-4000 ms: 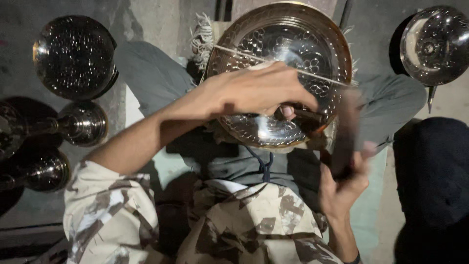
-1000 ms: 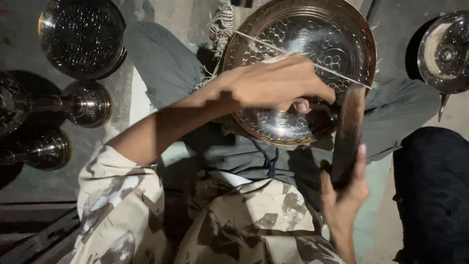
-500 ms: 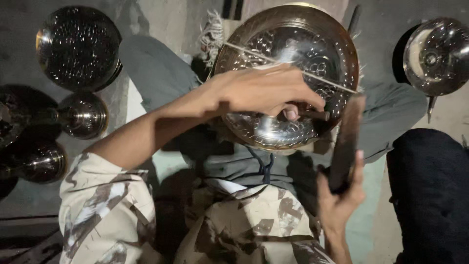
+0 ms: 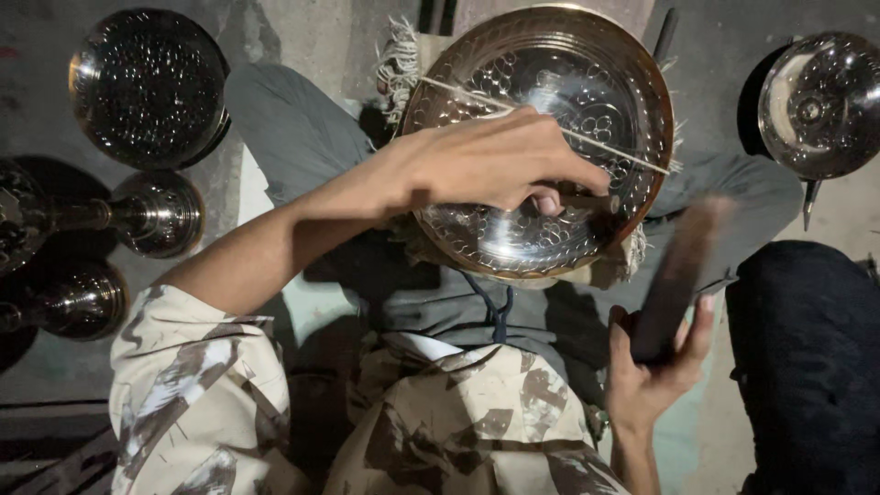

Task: The person sits cross-legged on the floor with a large decorated brass plate resting on their lap. They hold a small chisel against the plate's surface with one hand and strike it with a wooden mallet held in the other hand, repeatedly repositioning the chisel to work along the engraved pattern.

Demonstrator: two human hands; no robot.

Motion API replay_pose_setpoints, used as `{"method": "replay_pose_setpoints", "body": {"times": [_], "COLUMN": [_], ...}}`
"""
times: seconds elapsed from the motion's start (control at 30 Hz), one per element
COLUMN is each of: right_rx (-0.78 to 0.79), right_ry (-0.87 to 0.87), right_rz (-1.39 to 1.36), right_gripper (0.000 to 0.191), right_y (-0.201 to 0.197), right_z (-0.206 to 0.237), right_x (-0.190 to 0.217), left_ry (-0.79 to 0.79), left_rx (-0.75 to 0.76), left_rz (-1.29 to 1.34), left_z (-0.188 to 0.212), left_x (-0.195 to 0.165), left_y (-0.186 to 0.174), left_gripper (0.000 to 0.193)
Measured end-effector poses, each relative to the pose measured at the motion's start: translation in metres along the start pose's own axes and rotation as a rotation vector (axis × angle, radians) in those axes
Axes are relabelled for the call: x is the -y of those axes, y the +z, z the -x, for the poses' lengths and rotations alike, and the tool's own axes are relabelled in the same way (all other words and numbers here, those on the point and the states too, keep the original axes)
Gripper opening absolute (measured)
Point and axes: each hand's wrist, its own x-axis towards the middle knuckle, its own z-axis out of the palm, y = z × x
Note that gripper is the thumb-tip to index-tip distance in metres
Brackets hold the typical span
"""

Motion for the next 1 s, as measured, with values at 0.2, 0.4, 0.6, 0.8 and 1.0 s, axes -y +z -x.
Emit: {"method": "replay_pose_setpoints", "body": {"times": [0.2,0.4,0.6,0.8,1.0], "right_rx": [-0.030,-0.231,0.053,0.141,0.169], "right_ry": [0.027,0.150,0.124,0.245,-0.043], "right_rz": [-0.071,-0.192,0.074,0.241,0.298], "right_gripper": [0.084,0.085,0.077,0.071,0.092], "right_y": [-0.015,-0.014,0.005,0.007,0.003], "right_z": [-0.028,-0.030,-0.015,-0.009,-0.008], "right_x": [0.010,0.024,0.023,0.030,0.017], "left_ry": [-0.030,-0.067,-0.004,-0.063,-0.018], "left_rx": [-0.044,-0.019,0.003,0.106,0.125], "left_rz": [-0.015,-0.008,-0.056,-0.043,-0.013], "left_z": [-0.002,0.001,0.002,-0.001,-0.003], "left_x": [0.002,-0.002,-0.006,-0.006,-0.002], "left_y": [0.003,0.000,-0.002,-0.001,0.004], "left_gripper": [0.062,0.066,0.067,0.058,0.061]}}
